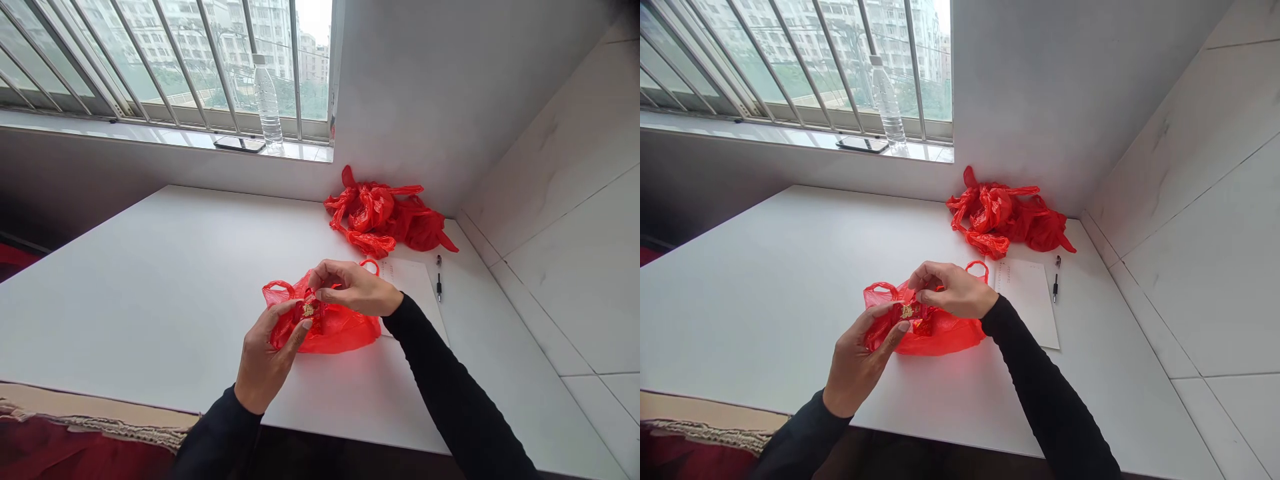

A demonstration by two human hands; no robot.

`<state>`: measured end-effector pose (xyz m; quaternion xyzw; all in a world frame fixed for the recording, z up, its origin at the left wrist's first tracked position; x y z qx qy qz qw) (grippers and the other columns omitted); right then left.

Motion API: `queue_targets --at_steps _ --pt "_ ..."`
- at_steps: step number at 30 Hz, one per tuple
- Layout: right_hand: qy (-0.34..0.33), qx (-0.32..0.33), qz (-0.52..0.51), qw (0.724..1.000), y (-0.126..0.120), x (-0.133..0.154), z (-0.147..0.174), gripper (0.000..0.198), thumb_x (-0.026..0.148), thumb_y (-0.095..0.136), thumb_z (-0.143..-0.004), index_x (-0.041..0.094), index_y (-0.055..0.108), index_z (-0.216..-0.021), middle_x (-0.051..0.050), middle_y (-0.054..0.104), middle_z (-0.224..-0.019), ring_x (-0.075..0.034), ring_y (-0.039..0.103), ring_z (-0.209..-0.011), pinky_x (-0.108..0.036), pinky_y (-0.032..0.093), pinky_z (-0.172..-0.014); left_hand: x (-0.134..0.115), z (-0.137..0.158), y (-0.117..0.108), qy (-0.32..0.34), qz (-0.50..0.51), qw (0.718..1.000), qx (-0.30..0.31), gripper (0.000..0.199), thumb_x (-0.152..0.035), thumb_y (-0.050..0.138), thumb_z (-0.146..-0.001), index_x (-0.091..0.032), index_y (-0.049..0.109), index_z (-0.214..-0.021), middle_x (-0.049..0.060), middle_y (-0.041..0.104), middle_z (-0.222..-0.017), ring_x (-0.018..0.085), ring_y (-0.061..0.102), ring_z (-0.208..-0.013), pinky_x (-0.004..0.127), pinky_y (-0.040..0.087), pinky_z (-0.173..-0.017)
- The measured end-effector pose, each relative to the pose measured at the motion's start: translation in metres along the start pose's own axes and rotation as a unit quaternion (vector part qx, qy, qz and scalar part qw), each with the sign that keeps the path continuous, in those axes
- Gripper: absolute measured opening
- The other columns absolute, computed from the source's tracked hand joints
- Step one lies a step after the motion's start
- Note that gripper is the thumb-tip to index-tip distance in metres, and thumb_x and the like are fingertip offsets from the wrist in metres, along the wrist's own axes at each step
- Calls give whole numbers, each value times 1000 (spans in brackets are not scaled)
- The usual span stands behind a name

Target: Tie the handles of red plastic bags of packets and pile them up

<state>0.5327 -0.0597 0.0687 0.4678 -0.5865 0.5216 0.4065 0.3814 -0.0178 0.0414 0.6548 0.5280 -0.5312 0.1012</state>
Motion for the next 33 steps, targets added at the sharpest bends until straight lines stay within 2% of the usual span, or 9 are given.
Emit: queue_targets --at_steps 5,7,10,17,22,25,28,30,33 --pt "24 -33 35 999 10 -8 -4 8 25 64 -90 19 62 -93 -2 67 -96 -15 62 -88 -30 51 -81 -3 1 -6 11 -21 999 -32 21 -29 70 -90 -28 67 -110 -4 74 -94 11 68 -80 20 54 -73" --pt "59 -50 73 994 9 -12 -3 22 39 64 -91 19 61 -85 -1 65 -86 -15 60 -79 -29 50 -72 -3 3 -11 19 -50 996 -67 22 -29 73 -88 -27 66 -109 -5 73 -89 10 68 -75 20 54 -71" --pt "95 -10 95 991 17 -16 0 37 52 63 -90 19 61 -74 -1 63 -76 -14 57 -69 -27 44 -60 -6 6 -13 45 -103 989 -91 22 -27 74 -86 -26 66 -107 -4 72 -85 11 67 -71 22 53 -69" --pt "61 -1 105 993 12 -5 0 15 27 60 -91 18 63 -79 0 66 -82 -14 59 -76 -27 47 -69 -10 6 -7 70 -116 988 -67 28 -26 73 -87 -26 64 -113 -2 73 -94 12 69 -79 23 53 -73" --pt "89 33 41 995 8 -9 4 18 37 61 -93 19 61 -90 -3 68 -90 -15 62 -80 -28 49 -69 -12 6 -2 79 -98 991 -48 19 -21 70 -89 -26 66 -107 -3 73 -92 11 68 -79 21 52 -73" --pt "103 10 113 988 4 -16 5 17 36 64 -90 20 62 -92 -2 67 -85 -15 60 -75 -27 46 -63 -11 5 -1 69 -93 992 -40 20 -19 67 -90 -25 65 -109 -3 73 -93 11 68 -80 21 53 -74" --pt "79 40 194 977 17 -23 1 10 28 64 -89 21 63 -95 1 62 -77 -14 56 -70 -26 43 -61 -9 4 -4 49 -86 994 -47 17 -19 63 -91 -24 65 -108 -2 73 -92 12 68 -80 22 53 -73" --pt "62 72 258 961 31 -31 -2 17 24 72 -82 21 64 -97 0 61 -79 -16 55 -73 -27 40 -61 -7 3 -5 39 -84 995 -50 17 -19 61 -92 -24 66 -107 -2 73 -93 13 68 -82 23 54 -74" --pt "62 66 331 939 38 -44 -8 21 17 77 -76 19 64 -93 -5 62 -88 -19 55 -80 -29 38 -62 -3 3 -8 23 -87 994 -60 16 -21 60 -93 -24 66 -107 0 73 -95 14 69 -84 26 54 -76"
Point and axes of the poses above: each hand's wrist, its own z-axis away from the middle knuckle, its own y-axis out of the palm, x = y × z, the point moved 9 cm from there along -z, towards the middle knuckle
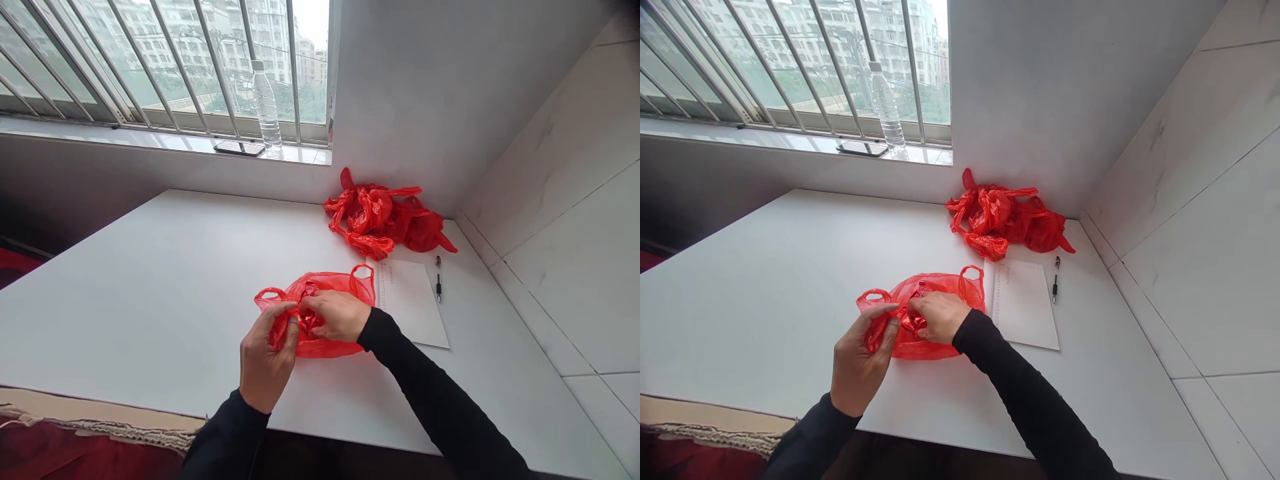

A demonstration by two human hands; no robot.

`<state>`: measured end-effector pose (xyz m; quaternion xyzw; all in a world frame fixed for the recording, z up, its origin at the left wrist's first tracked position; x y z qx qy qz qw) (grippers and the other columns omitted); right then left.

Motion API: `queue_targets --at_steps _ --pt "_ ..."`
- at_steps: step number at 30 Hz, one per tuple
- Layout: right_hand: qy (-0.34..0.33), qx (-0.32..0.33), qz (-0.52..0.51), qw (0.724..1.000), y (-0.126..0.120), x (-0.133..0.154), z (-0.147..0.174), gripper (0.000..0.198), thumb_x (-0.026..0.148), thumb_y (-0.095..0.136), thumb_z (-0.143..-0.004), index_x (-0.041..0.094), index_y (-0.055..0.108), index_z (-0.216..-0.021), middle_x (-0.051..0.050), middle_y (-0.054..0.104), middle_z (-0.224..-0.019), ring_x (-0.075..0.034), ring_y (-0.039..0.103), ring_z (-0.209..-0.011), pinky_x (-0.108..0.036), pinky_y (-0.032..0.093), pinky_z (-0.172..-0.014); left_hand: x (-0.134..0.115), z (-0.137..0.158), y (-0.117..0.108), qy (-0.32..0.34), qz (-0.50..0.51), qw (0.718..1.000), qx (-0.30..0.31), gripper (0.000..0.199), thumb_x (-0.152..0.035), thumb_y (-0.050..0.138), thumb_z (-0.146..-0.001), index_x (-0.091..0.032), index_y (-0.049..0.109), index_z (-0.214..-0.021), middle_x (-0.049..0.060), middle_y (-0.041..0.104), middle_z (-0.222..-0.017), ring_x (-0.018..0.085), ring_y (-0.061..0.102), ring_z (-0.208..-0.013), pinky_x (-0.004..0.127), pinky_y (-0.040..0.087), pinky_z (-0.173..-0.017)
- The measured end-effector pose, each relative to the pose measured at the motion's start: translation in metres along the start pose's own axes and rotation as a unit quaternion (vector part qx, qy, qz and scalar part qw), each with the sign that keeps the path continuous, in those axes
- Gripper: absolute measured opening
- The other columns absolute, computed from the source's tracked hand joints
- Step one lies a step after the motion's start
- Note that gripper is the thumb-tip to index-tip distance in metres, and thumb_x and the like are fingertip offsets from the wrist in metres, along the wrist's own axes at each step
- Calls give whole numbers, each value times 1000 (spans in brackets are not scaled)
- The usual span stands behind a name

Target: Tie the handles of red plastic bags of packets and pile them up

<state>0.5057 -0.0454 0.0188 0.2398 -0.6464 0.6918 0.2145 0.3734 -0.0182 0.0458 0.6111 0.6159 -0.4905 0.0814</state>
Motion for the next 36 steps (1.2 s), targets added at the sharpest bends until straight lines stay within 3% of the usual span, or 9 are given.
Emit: queue_targets --at_steps 3,9,15,20,26,36 --pt "-3 -27 -4 1000 -5 -3 -2 3 16 65 -87 18 63 -88 -6 63 -90 -20 57 -85 -31 41 -69 7 0 0 -19 0 1000 1 18 -24 58 -93 -23 68 -109 1 73 -99 16 69 -88 28 55 -78" --pt "-24 -42 -138 989 -35 5 10 14 26 56 -96 19 59 -84 -2 67 -87 -15 59 -79 -29 45 -70 19 -2 13 -58 1 997 52 22 -32 58 -94 -23 70 -110 3 75 -102 20 71 -91 32 56 -80" --pt "24 -47 -291 955 -35 -3 8 20 36 52 -98 18 60 -92 0 64 -80 -12 58 -70 -25 45 -65 10 2 26 -33 44 992 110 16 -32 58 -95 -23 71 -99 2 75 -94 17 70 -84 29 55 -73" --pt "-7 -56 -292 955 -38 -4 7 28 41 54 -97 17 65 -87 1 57 -74 -11 47 -67 -23 38 -62 12 1 17 -46 30 996 74 20 -33 57 -95 -23 71 -106 4 75 -97 19 71 -86 30 56 -76" --pt "-9 -45 -261 964 -41 -3 9 37 46 49 -99 18 55 -75 3 44 -68 -10 37 -62 -25 32 -58 12 -2 8 -50 26 998 39 21 -32 57 -95 -22 70 -107 4 75 -99 19 70 -87 31 56 -77" --pt "-22 -3 -217 976 -33 -3 7 40 45 41 -102 20 43 -71 3 40 -66 -12 38 -60 -27 35 -59 9 -1 9 -39 29 998 40 20 -29 57 -95 -23 70 -108 3 74 -101 18 69 -89 30 55 -78"
Point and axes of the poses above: each hand's wrist, its own z-axis away from the middle knuckle, its own y-axis out of the palm, x = y × z, the point moved 9 cm from there along -z, towards the middle knuckle
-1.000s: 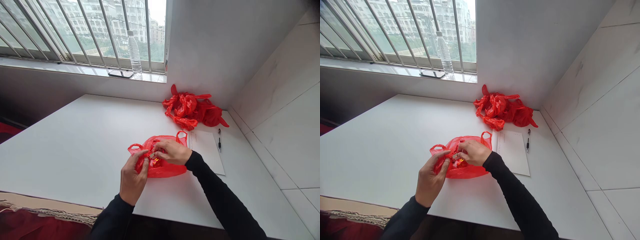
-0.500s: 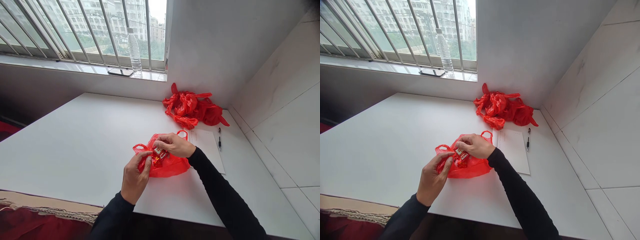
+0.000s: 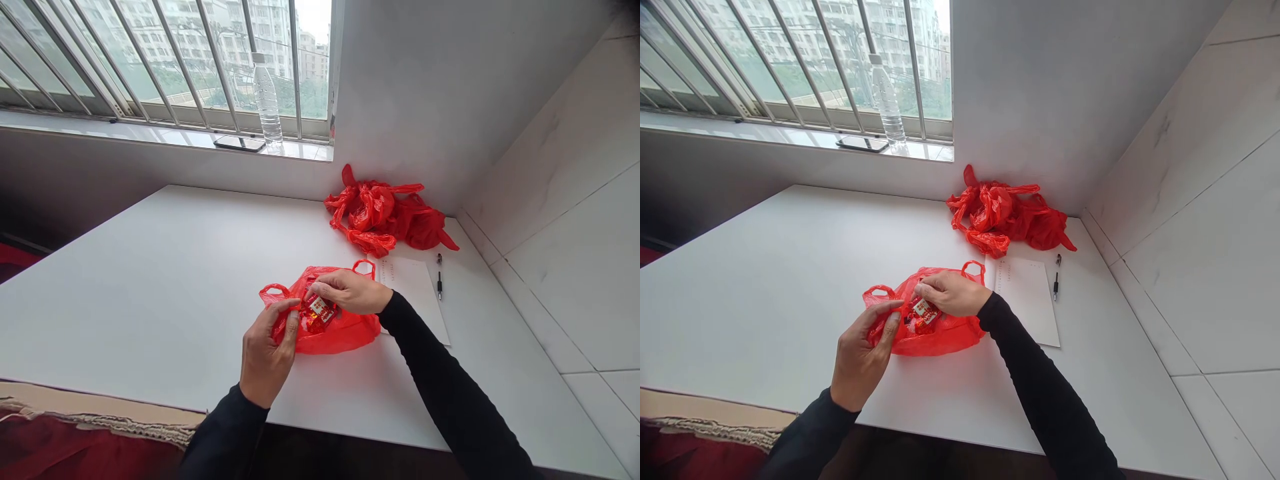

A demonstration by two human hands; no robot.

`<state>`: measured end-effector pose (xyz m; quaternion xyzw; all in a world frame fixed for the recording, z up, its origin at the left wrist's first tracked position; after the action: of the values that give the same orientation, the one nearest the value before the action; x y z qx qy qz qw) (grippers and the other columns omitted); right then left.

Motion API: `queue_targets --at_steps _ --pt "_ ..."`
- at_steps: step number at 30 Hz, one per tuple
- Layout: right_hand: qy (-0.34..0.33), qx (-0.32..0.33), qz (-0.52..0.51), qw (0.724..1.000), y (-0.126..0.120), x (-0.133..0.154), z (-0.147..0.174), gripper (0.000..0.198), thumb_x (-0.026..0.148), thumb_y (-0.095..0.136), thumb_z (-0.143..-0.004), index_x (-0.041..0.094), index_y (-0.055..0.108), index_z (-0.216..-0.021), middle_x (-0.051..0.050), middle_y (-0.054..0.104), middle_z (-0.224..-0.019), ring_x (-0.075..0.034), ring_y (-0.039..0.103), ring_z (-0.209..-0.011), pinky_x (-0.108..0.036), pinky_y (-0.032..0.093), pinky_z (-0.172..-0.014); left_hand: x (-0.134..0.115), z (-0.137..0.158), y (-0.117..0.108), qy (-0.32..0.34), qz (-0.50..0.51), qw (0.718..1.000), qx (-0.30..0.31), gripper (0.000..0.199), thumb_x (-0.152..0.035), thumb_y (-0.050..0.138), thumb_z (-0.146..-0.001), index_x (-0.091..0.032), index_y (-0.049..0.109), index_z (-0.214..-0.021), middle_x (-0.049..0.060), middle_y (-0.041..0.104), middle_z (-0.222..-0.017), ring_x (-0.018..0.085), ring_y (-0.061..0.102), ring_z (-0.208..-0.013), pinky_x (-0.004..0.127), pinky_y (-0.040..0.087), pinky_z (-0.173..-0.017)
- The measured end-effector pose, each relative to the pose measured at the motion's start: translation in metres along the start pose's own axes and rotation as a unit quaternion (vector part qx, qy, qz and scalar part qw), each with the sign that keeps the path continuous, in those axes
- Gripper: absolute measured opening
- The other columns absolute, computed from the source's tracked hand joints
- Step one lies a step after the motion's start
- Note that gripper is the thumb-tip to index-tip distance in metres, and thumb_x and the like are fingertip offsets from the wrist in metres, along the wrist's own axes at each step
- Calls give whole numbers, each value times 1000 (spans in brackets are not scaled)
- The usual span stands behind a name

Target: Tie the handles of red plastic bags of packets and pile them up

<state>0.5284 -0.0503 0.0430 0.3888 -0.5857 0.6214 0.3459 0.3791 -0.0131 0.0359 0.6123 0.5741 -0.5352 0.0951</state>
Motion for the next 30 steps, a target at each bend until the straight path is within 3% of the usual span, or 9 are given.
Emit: queue_targets --at_steps 3,6,10,15,18,20,24,27,30 --pt "3 6 -13 1000 3 -3 -1 39 43 41 -103 21 44 -71 2 44 -66 -12 44 -61 -27 39 -60 -1 0 1 2 5 1000 8 19 -28 58 -95 -23 69 -108 2 74 -102 18 69 -90 29 55 -80" --pt "11 5 -19 1000 3 -5 0 30 39 46 -101 21 59 -81 0 57 -75 -14 55 -70 -28 46 -66 -1 1 1 3 8 1000 10 19 -28 58 -95 -23 69 -109 2 74 -100 17 69 -90 29 55 -80" --pt "32 -31 81 996 -8 -8 4 19 26 54 -96 23 71 -105 -1 71 -97 -18 64 -91 -30 49 -83 -1 2 -4 3 8 1000 -15 19 -28 58 -95 -23 68 -110 1 73 -97 16 69 -85 28 54 -77" --pt "126 -59 298 944 -18 -33 8 26 22 61 -89 22 70 -113 -5 72 -112 -22 65 -105 -31 49 -88 -5 3 -8 7 8 999 -33 17 -25 59 -94 -23 68 -108 -1 72 -92 15 67 -81 26 52 -73" --pt "160 -46 346 923 -11 -48 6 43 23 74 -77 19 67 -120 -13 70 -115 -31 63 -110 -36 49 -85 -7 3 -8 10 8 999 -30 17 -25 59 -94 -24 68 -107 -1 71 -92 14 66 -81 25 52 -73" --pt "165 -48 352 920 -9 -51 5 37 19 72 -77 16 69 -114 -15 70 -110 -32 64 -106 -36 49 -81 -8 3 -8 11 7 1000 -28 16 -24 59 -94 -23 68 -107 -1 71 -92 14 66 -81 25 51 -73" --pt "149 -74 344 924 -20 -42 7 21 14 52 -89 18 70 -98 -10 73 -100 -25 67 -99 -31 47 -79 -8 3 -10 14 4 999 -39 16 -23 59 -94 -23 68 -107 -1 71 -91 13 65 -80 24 51 -72" --pt "130 -100 330 930 -35 -28 10 27 16 45 -94 21 70 -103 -5 73 -103 -21 67 -96 -30 47 -82 -8 3 -11 12 4 999 -42 16 -23 59 -94 -23 67 -107 -1 71 -92 13 65 -80 23 50 -72" --pt "93 -119 289 945 -44 -2 21 24 26 56 -94 26 70 -113 -3 73 -112 -22 66 -104 -34 48 -88 -8 3 -11 9 5 999 -40 16 -24 59 -94 -23 67 -108 -1 70 -92 13 65 -80 23 51 -73"
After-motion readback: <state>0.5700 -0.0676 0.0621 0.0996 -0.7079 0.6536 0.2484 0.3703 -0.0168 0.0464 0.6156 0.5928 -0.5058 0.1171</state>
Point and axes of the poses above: each hand's wrist, its own z-axis away from the middle knuckle, its own y-axis out of the palm, x = y × z, the point moved 9 cm from there along -z, towards the middle knuckle
